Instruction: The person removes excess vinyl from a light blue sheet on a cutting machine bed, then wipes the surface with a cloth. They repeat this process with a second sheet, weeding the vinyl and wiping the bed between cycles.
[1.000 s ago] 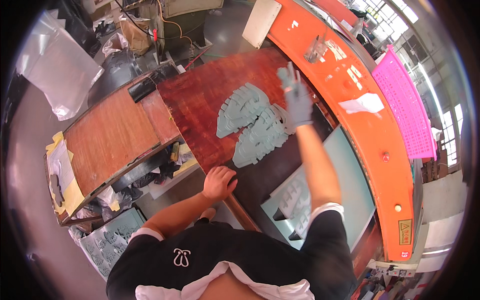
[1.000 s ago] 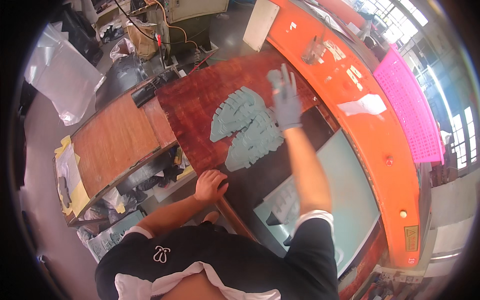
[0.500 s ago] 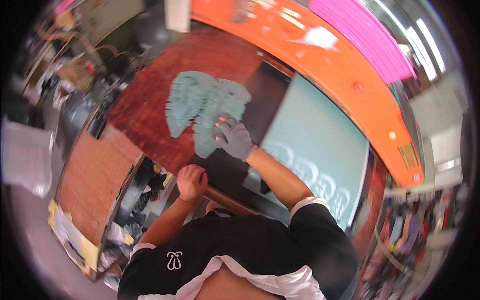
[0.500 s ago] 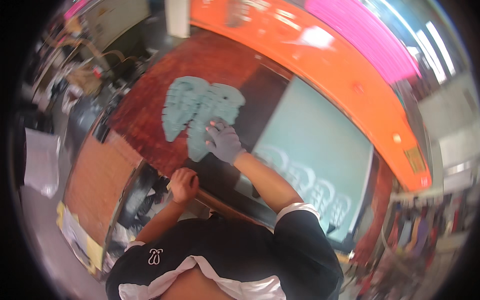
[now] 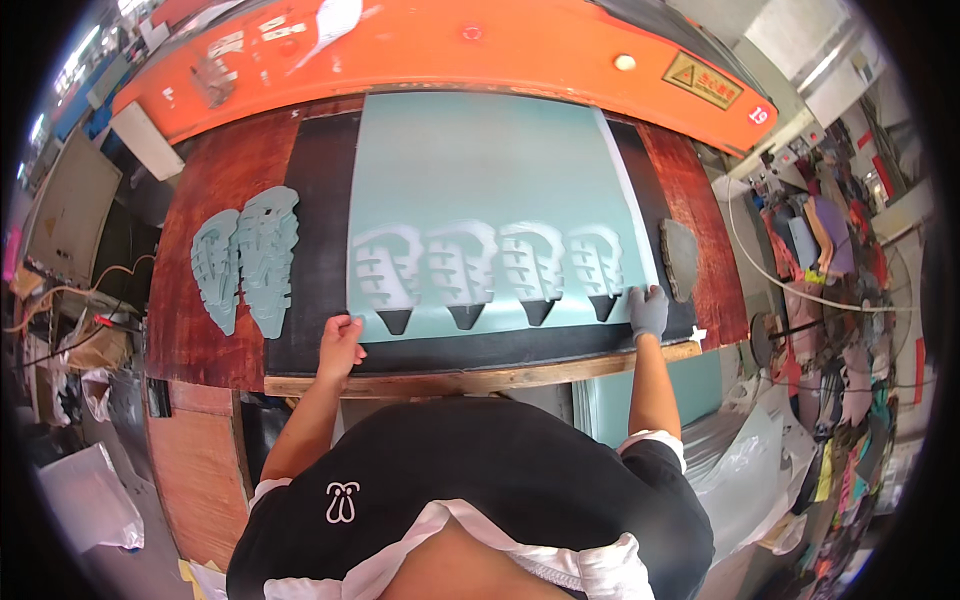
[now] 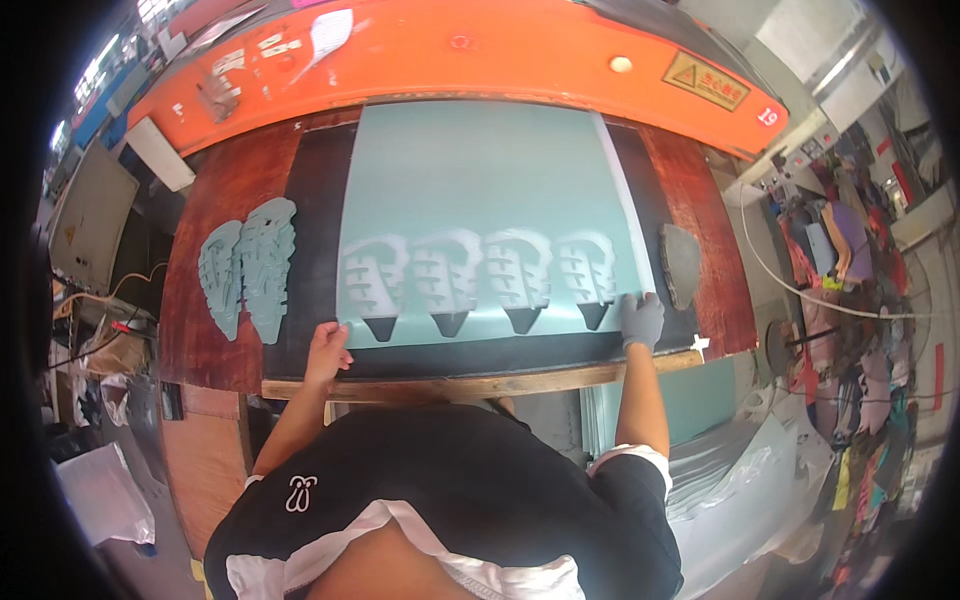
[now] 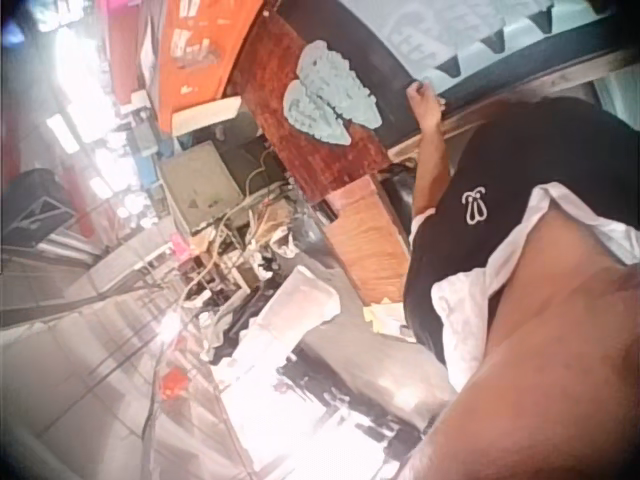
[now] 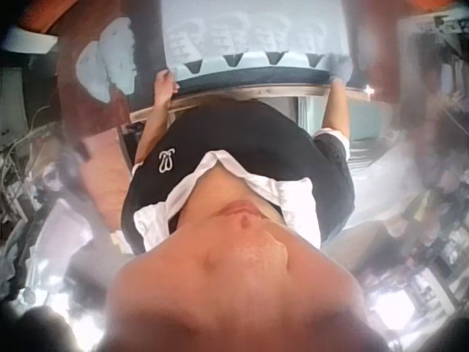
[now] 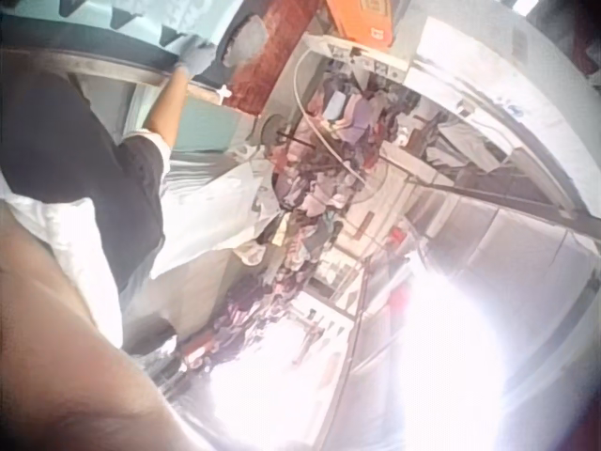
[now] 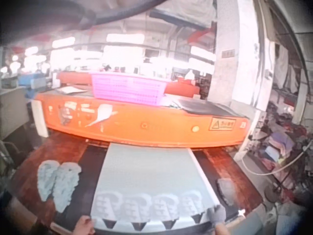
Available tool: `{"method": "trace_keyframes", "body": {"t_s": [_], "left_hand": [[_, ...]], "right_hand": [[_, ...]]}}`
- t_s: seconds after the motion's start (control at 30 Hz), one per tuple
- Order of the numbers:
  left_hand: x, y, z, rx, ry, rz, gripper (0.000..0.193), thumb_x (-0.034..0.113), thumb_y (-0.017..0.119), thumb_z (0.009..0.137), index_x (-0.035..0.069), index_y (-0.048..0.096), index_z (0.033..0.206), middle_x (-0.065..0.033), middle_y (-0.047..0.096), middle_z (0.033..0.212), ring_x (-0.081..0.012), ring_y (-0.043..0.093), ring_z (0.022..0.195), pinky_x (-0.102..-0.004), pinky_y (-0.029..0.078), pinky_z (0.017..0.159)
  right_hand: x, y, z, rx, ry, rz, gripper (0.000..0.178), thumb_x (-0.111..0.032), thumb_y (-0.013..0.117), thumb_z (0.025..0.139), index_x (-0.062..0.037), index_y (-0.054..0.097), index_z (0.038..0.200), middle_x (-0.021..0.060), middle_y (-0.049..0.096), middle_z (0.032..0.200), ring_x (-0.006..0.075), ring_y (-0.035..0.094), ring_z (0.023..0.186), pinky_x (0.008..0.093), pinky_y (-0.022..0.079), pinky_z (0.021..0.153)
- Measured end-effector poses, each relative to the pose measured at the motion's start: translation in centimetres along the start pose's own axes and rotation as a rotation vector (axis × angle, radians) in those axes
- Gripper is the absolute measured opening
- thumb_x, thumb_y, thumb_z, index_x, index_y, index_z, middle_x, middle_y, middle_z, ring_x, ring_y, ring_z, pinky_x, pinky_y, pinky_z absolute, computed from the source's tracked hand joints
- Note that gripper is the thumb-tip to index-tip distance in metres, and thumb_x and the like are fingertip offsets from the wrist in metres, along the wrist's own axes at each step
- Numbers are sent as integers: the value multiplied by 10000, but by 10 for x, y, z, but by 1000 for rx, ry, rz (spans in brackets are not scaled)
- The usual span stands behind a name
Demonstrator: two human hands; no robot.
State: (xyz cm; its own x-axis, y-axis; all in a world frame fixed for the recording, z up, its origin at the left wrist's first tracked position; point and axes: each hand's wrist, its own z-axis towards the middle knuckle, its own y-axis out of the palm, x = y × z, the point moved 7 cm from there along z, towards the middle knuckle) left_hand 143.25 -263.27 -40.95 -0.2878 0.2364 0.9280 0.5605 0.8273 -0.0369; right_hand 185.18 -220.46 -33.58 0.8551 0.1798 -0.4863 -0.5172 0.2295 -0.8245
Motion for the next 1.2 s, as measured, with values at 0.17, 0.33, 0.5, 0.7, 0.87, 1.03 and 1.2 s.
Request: {"method": "trace_keyframes", "body": {"t_s": [0.17,0.33,0.5,0.7,0.87,1.03,1.2], "left_hand": [[13,7,2,3,3,-2,269,286,531,930,88,528,748,40,396,524,-61,325,372,-240,244,348],[8,5,-18,-45,-26,-49,260,285,547,924,104,530,738,52,400,537,-56,331,388,-240,237,361],[-17,-13,-56,-74,-14,281,217,223,567,906,63,551,760,51,471,596,-50,402,528,-230,327,476],[27,-15,-31,125,334,480,276,197,592,875,22,555,1085,-36,585,805,-119,517,679,-269,433,635],[110,51,2,264,927,892,479,274,594,854,53,469,1261,-155,421,1336,-300,432,1189,-404,367,966],[92,92,53,189,499,1326,608,460,445,899,124,329,1393,-95,221,1490,-273,168,1382,-519,187,1080],[80,87,56,211,500,1284,596,452,468,887,138,357,1381,-81,225,1491,-252,169,1385,-508,183,1084]], "right_hand": [[30,18,20,-273,203,349,358,-352,591,818,1,604,876,109,594,731,224,579,689,358,468,679],[31,-14,21,-401,175,534,269,-290,559,852,-43,578,747,-40,431,620,80,380,555,259,300,477],[75,-32,-25,-517,389,586,261,-268,587,856,-77,524,690,-54,426,618,53,381,583,236,318,514],[65,-27,-10,-501,177,639,234,-259,573,864,-37,583,790,-27,508,644,70,458,638,239,395,599],[48,1,31,-459,65,398,254,-263,567,854,-11,593,837,53,599,750,124,543,721,291,436,661],[64,-13,57,-251,-19,178,247,-265,574,843,-19,589,855,151,624,798,264,608,762,374,464,706],[52,-35,120,-97,-166,-211,659,-472,651,733,-49,497,1213,208,480,1262,375,524,1075,441,434,898]]}}
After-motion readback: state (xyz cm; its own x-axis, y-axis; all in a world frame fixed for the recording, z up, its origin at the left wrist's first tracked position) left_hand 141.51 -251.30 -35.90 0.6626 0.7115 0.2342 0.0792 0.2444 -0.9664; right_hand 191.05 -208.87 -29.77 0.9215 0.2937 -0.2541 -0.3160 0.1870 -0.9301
